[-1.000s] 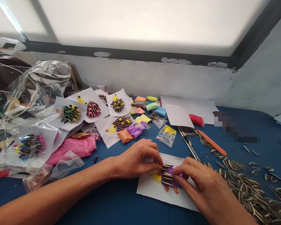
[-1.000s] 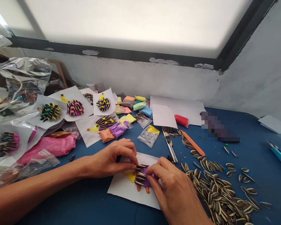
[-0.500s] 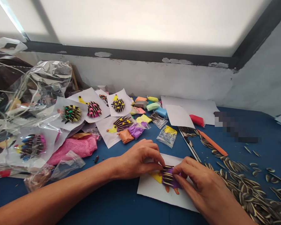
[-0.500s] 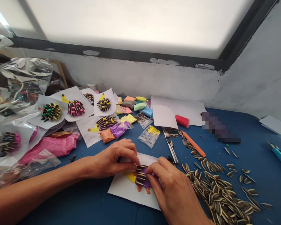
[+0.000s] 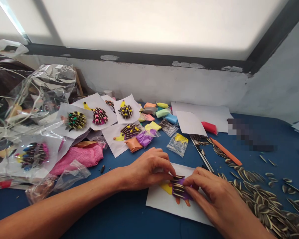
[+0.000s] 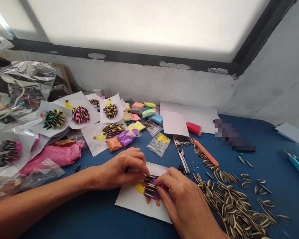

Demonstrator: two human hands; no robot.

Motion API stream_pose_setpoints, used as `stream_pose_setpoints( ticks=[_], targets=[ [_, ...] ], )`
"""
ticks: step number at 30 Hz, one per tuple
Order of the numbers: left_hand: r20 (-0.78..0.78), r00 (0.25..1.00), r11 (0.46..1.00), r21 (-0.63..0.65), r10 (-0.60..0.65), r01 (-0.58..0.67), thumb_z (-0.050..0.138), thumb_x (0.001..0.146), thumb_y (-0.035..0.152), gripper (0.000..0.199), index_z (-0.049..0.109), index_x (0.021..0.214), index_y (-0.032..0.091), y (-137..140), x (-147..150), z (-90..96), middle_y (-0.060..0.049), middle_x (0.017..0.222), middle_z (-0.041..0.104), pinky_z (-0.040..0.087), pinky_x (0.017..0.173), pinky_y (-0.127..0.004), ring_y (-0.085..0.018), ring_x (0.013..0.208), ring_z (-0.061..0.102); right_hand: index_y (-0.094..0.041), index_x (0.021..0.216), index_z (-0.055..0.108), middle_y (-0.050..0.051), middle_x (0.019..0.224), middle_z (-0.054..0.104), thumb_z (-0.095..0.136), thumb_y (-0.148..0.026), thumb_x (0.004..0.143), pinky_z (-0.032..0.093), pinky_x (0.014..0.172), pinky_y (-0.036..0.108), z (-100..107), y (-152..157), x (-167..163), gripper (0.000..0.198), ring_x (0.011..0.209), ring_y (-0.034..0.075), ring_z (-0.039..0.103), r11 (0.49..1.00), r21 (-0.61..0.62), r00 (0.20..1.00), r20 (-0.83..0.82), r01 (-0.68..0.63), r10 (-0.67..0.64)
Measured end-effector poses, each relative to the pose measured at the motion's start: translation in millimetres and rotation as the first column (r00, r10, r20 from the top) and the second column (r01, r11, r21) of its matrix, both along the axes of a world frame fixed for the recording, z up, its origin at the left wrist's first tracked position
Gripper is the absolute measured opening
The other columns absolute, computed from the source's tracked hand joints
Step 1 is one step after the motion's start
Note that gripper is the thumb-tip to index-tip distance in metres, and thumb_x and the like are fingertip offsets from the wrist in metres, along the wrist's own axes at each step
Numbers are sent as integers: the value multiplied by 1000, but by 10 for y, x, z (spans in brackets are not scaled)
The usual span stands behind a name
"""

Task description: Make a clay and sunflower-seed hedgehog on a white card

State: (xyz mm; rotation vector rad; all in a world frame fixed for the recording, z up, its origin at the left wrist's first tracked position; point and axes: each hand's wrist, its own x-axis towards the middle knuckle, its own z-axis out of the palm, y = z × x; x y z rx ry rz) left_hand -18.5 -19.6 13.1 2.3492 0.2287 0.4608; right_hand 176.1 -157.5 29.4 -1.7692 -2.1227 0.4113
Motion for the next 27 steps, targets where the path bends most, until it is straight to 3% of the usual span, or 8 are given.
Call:
stream_pose_setpoints(
  ticks=[7,13,27],
  targets=[
    [-2,1000,1000,9,-8,8,65,90,18,8,72,94,19,2,-2,13,-1,83,64,39,83,-30,-13,81,56,-26,86,65,0,80,60,46,-21,96,48,57,25,-9,2,-66,22,64,13,62,997,59,999,0,49,-50],
    [-7,1000,1000,0,-3,3,66,89,18,8,73,94,19,2,1,17,-1,83,64,38,82,-30,-13,80,55,-27,86,65,0,79,60,45,-24,98,48,55,22,-13,2,-16,24,63,11,63,996,77,998,55,-37,33],
    [19,1000,1000,20,-3,3,67,88,17,8,72,94,18,-4,9,-11,-1,81,64,38,80,-30,-13,79,55,-26,84,64,-1,78,54,41,-25,100,44,51,20,-25,-19,-30,28,56,8,57,985,158,985,165,-68,42]
  ],
)
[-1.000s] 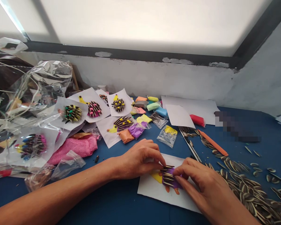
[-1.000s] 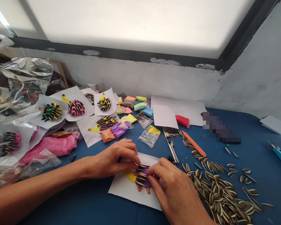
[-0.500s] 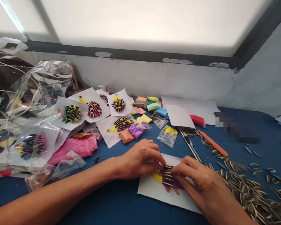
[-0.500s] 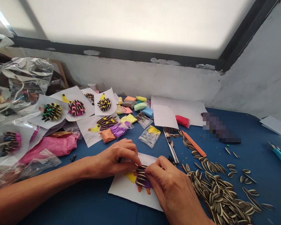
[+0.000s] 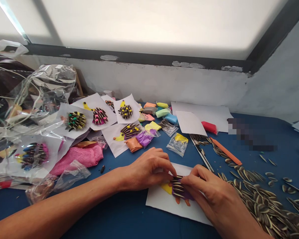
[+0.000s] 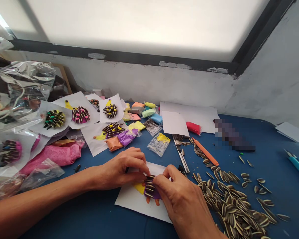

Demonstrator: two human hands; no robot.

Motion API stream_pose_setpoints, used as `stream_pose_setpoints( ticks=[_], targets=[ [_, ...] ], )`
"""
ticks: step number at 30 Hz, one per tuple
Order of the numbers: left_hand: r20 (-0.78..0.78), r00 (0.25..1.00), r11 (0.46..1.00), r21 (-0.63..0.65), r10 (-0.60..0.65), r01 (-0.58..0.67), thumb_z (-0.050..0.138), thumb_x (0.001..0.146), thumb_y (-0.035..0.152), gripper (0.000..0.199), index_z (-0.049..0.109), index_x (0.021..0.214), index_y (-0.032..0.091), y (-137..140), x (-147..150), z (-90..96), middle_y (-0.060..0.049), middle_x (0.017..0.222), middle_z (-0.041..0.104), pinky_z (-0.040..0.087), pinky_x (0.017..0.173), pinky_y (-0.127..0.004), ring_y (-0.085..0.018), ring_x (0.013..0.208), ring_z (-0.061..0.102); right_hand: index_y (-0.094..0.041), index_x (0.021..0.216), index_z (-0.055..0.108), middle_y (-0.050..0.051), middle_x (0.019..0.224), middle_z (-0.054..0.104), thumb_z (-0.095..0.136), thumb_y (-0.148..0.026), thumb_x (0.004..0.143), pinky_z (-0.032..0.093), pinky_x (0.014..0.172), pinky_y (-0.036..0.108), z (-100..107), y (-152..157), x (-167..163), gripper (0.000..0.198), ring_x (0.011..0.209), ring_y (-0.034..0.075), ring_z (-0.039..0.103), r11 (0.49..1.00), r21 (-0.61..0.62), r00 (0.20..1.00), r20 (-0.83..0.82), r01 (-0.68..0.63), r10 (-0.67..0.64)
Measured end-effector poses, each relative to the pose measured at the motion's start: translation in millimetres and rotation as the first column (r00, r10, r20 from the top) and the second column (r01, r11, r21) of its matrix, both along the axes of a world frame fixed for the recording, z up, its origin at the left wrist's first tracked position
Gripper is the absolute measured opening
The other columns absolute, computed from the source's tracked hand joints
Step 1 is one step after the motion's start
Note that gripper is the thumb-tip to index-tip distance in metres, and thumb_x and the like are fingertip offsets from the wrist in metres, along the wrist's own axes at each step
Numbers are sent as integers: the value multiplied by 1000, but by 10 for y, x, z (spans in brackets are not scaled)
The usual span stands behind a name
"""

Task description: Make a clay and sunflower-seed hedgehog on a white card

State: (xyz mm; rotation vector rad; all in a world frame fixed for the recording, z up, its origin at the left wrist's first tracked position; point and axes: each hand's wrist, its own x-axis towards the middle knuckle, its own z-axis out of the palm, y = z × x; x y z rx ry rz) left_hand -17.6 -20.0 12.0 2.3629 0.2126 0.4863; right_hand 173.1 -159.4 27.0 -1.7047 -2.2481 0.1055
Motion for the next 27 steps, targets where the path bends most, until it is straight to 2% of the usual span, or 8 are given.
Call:
stream_pose_setpoints(
  ticks=[5,8,12,15,19,22,24,27],
  targets=[
    [24,1000,1000,-12,9,-9,67,89,19,12,71,99,16,-3,2,-13,-1,79,64,38,81,-30,-13,78,54,-27,82,63,-1,80,54,43,-25,99,45,51,21,-37,10,-11,26,55,9,55,1000,4,1000,19,17,-17],
    [28,999,999,-29,19,-18,64,90,19,14,70,102,15,-12,-3,12,-1,78,63,38,79,-29,-14,77,53,-26,85,63,0,80,56,44,-23,98,46,51,22,-18,0,-23,23,58,10,58,999,19,998,-43,44,-43],
    [56,997,997,-66,54,-50,55,89,10,21,70,103,12,-38,-8,56,-2,76,63,39,78,-29,-13,74,51,-26,95,60,-1,77,60,47,-17,89,46,47,20,141,-1,-5,17,57,11,60,988,28,977,-154,150,-144],
    [67,995,992,-99,80,-74,52,86,5,27,69,106,10,-55,-3,67,-3,79,65,40,78,-28,-13,75,53,-26,88,59,-3,67,62,45,-17,84,48,44,18,271,24,64,17,53,11,61,976,-32,938,-270,216,-216],
    [55,993,988,-123,101,-94,53,84,5,28,69,106,8,-60,2,59,-5,82,66,41,76,-28,-13,76,54,-25,84,65,1,75,72,51,-29,89,56,54,18,306,35,185,16,64,14,70,954,-144,867,-398,264,-300],
    [54,994,987,-130,100,-92,52,85,5,27,69,106,8,-50,0,59,-5,82,66,42,74,-27,-13,75,54,-24,94,71,5,84,77,64,-42,82,60,63,21,279,18,223,23,77,20,76,921,-242,752,-532,305,-388],
    [54,994,988,-123,95,-88,52,85,5,26,70,104,8,-40,-2,62,-5,81,66,41,74,-27,-13,75,54,-22,95,72,7,83,78,69,-47,78,61,65,23,280,9,218,31,78,22,76,911,-255,695,-588,325,-413],
    [61,995,992,-107,77,-70,52,85,4,24,70,100,8,-30,-4,66,-4,79,65,41,76,-28,-13,74,54,-24,88,73,5,80,78,69,-48,77,60,58,20,308,15,211,27,71,21,76,925,-166,756,-536,341,-375]
  ],
)
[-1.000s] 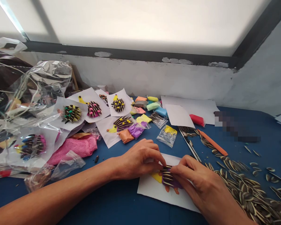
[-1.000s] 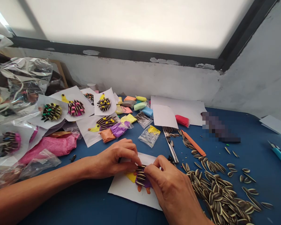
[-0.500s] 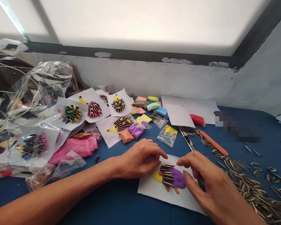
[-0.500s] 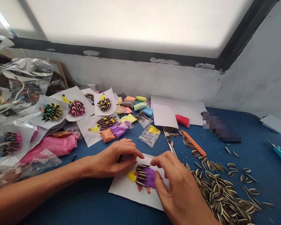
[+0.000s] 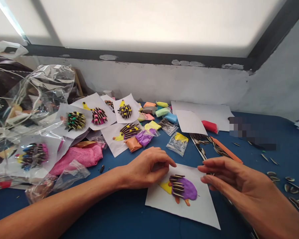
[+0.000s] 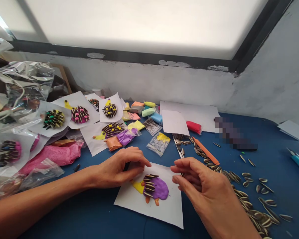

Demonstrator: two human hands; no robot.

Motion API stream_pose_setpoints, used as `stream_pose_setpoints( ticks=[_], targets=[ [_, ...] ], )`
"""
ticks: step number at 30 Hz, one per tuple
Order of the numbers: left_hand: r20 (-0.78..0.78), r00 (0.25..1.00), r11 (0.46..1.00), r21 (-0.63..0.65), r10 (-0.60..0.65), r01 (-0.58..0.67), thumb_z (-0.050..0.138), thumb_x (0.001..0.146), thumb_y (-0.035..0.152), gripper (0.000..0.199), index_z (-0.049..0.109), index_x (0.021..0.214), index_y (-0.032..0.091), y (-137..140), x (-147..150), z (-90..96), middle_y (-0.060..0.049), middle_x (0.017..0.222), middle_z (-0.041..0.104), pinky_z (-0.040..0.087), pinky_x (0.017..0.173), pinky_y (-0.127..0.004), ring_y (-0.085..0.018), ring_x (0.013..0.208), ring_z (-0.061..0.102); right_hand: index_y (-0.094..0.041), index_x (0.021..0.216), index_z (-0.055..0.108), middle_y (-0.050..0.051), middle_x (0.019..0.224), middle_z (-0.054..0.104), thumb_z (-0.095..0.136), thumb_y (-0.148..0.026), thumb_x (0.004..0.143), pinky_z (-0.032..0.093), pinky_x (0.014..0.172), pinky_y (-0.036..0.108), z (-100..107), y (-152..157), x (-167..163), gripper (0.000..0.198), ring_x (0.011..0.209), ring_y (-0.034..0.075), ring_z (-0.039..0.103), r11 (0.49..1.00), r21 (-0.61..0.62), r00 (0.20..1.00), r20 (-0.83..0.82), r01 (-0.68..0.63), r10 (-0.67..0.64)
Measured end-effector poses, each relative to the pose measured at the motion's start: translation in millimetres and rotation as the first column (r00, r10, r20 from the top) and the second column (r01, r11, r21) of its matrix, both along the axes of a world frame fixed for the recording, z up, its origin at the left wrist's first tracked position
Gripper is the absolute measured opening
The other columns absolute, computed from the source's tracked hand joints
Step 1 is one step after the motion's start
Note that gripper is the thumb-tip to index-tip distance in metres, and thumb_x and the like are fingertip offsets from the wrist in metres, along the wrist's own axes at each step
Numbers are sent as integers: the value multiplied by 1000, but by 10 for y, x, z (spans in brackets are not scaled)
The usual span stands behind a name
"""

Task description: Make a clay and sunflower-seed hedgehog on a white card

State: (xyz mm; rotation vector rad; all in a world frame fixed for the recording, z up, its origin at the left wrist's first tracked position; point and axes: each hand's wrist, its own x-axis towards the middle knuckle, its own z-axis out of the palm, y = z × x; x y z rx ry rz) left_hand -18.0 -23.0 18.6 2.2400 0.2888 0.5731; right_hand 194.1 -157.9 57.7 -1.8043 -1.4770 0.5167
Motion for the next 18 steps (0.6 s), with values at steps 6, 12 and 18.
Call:
stream_pose_setpoints(
  ticks=[6,12,18],
  targets=[
    [6,1000,1000,0,-7,7,51,86,5,24,71,100,9,-5,0,-2,-5,80,64,42,74,-28,-13,75,54,-23,83,71,3,71,76,54,-45,90,55,43,21,-43,63,54,29,54,17,71,983,133,914,402,-124,61],
    [10,1000,999,49,-6,6,53,87,8,23,71,102,10,-1,-7,-33,-9,95,65,46,81,-30,-18,90,55,-23,95,66,0,77,78,51,-39,95,58,55,18,-152,45,45,22,63,14,74,974,177,888,457,-145,49],
    [-1,1000,994,111,-19,19,51,89,10,23,71,102,10,2,-8,-41,-10,95,65,46,80,-33,-19,89,54,-28,86,67,-7,63,71,56,-35,94,49,42,18,-112,-43,37,16,46,11,66,969,94,847,510,-227,149]
  ],
)
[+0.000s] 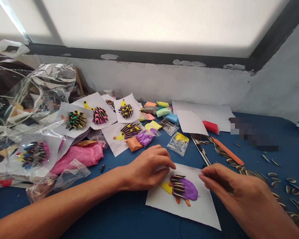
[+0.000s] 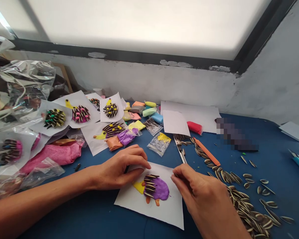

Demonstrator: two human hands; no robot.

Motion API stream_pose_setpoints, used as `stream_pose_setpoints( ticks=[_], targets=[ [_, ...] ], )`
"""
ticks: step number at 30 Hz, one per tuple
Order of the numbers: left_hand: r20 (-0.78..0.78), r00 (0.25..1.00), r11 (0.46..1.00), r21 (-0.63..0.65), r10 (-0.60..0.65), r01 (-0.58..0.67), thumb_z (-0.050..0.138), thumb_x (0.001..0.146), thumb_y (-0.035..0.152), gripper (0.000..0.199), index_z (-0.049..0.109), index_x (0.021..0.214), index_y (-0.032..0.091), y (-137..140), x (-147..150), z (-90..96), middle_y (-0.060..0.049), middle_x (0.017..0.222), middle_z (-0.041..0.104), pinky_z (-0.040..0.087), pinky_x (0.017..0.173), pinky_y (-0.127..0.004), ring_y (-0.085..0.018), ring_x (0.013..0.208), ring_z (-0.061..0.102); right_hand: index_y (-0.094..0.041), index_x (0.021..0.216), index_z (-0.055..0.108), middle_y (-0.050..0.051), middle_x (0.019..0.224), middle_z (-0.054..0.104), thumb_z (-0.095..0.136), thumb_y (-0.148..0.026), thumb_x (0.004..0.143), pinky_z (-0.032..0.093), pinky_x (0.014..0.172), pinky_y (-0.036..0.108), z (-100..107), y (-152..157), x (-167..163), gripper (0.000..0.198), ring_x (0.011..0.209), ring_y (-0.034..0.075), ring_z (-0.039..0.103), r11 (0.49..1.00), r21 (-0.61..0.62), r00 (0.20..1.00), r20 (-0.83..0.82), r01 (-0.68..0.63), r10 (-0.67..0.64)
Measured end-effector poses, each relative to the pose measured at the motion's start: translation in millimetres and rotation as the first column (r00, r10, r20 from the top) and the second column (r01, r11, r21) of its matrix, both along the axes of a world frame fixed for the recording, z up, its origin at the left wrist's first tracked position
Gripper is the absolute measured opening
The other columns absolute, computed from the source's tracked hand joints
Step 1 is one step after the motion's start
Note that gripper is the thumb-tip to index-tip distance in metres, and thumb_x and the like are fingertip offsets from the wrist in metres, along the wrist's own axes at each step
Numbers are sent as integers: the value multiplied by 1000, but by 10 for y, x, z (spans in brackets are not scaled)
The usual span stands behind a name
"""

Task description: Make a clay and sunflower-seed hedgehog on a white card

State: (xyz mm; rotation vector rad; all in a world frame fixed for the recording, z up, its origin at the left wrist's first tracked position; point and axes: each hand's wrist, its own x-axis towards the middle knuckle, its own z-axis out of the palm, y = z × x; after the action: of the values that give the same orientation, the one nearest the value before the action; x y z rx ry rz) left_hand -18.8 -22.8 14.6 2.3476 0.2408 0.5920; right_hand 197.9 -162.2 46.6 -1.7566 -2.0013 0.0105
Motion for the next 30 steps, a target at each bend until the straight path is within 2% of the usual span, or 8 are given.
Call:
stream_pose_setpoints(
  ticks=[5,8,11,14,18,26,30],
  targets=[
    [8,1000,1000,17,-2,2,51,89,9,23,71,100,11,5,-2,-11,-10,94,65,46,79,-33,-18,88,54,-25,104,71,1,89,74,52,-30,97,56,64,21,-16,-15,-45,21,74,14,72,998,0,997,32,-69,69],
    [1,1000,1000,16,2,-2,51,89,10,22,70,100,13,5,-3,-16,-9,94,65,46,79,-32,-18,87,53,-23,115,69,4,90,68,45,-30,99,55,58,20,-36,9,-63,29,71,13,69,995,-34,995,41,-89,90],
    [-10,1000,1000,12,8,-8,51,89,9,22,70,100,13,3,-3,-16,-9,94,65,47,80,-32,-18,88,53,-22,118,69,5,89,65,42,-27,100,54,55,21,-44,24,-85,32,67,13,66,992,-90,995,37,-91,95],
    [-9,1000,1000,10,5,-4,52,88,8,24,71,101,12,1,1,-16,-10,95,65,47,80,-33,-19,89,53,-24,114,70,4,89,68,46,-26,98,55,59,22,-37,8,-124,28,71,14,68,993,-84,996,13,-87,88],
    [-2,1000,1000,10,0,0,52,88,7,24,71,102,10,2,3,-16,-10,95,65,46,81,-33,-19,89,53,-27,93,69,0,84,70,52,-26,96,54,59,21,-54,-17,-164,17,68,13,69,990,-102,994,-47,-98,94],
    [-6,1000,1000,12,4,-4,52,87,8,25,71,102,12,12,-4,-15,-9,95,65,45,80,-32,-18,88,53,-27,98,65,-1,89,69,50,-18,95,52,63,18,-151,35,-173,18,74,11,69,981,-71,984,-16,-180,179],
    [-13,1000,1000,15,8,-8,52,87,9,25,71,102,14,8,-5,-21,-9,96,64,45,81,-32,-18,89,53,-26,94,64,0,86,67,47,-19,97,50,58,18,-165,32,-217,19,67,10,66,988,-35,988,19,-152,152]
  ],
)
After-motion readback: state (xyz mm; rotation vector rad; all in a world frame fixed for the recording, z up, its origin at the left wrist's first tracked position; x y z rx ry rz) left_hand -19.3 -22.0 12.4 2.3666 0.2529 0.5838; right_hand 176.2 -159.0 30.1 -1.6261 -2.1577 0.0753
